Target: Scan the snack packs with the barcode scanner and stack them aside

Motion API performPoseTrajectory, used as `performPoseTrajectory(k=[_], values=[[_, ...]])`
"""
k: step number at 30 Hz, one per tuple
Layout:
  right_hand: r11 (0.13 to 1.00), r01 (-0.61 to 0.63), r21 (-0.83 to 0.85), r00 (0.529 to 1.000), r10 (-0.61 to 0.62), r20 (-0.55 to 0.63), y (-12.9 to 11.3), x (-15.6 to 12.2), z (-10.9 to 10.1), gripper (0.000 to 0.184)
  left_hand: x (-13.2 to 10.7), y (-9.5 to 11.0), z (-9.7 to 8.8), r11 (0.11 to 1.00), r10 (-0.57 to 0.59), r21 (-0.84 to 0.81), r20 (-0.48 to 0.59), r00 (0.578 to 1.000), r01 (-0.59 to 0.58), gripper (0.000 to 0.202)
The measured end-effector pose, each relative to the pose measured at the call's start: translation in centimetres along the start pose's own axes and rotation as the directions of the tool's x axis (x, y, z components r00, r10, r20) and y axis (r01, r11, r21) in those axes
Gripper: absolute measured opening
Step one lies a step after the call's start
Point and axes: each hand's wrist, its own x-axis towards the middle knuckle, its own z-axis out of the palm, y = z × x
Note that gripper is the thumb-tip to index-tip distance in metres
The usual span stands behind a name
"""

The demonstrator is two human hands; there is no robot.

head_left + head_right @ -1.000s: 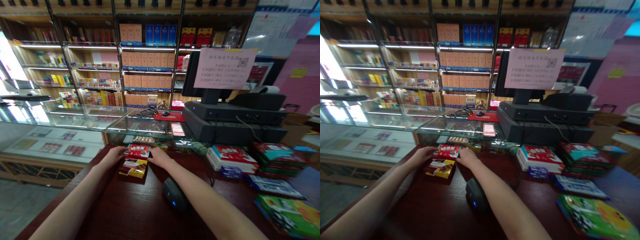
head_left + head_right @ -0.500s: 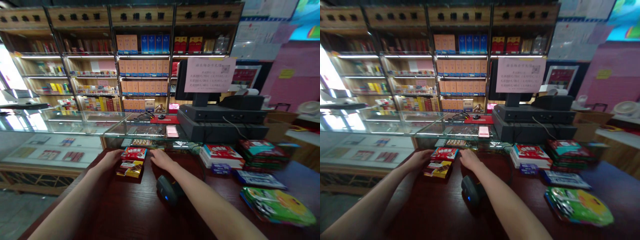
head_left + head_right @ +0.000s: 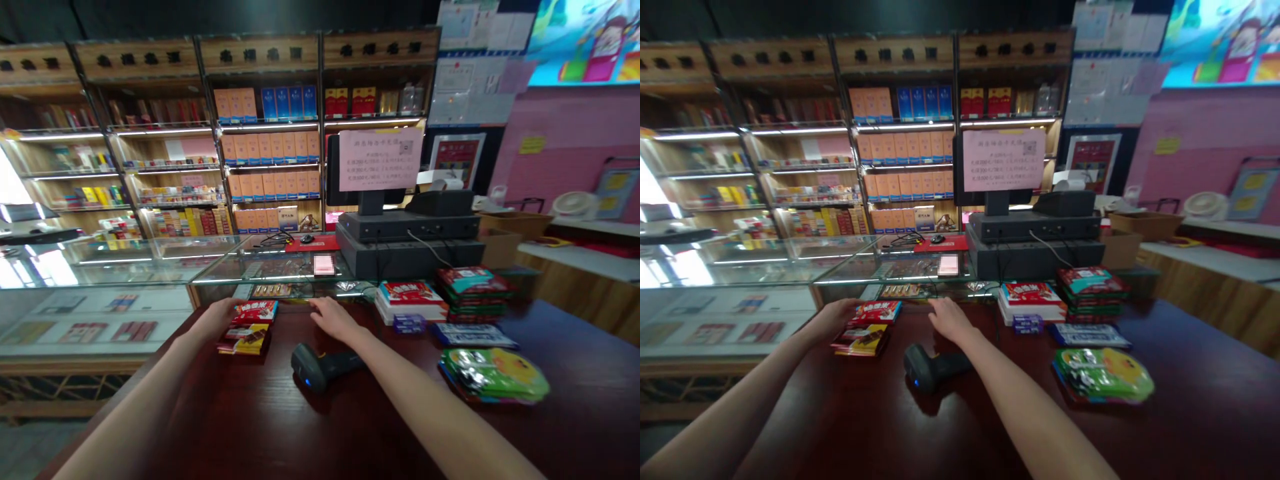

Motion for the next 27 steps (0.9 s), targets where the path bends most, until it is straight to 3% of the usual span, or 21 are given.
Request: performPoseTrajectory(k=[9, 21, 24, 27], values=[[0.998, -0.058, -0.022, 0.996, 0.056, -0.064, 3.0, -3.6, -3.5, 0.046, 2.0, 6.9, 0.9, 0.989, 0.141, -0.051, 0.015, 0.990, -0.140, 0.046], [0.983, -0.145, -0.111, 0.976, 0.124, -0.176, 8.0, -7.1, -7.2, 0.045, 4.8, 16.2, 4.5, 0.894, 0.428, -0.135, -0.023, 0.904, -0.427, 0.043], [0.977, -0.166, -0.132, 0.971, 0.139, -0.194, 9.3, -7.9, -7.6, 0.044, 5.1, 18.5, 5.3, 0.877, 0.466, -0.109, -0.036, 0.884, -0.467, 0.043], [0.971, -0.188, -0.147, 0.965, 0.155, -0.212, 10.5, -8.6, -8.2, 0.043, 5.4, 20.6, 6.3, 0.888, 0.457, -0.058, -0.019, 0.890, -0.457, 0.046]])
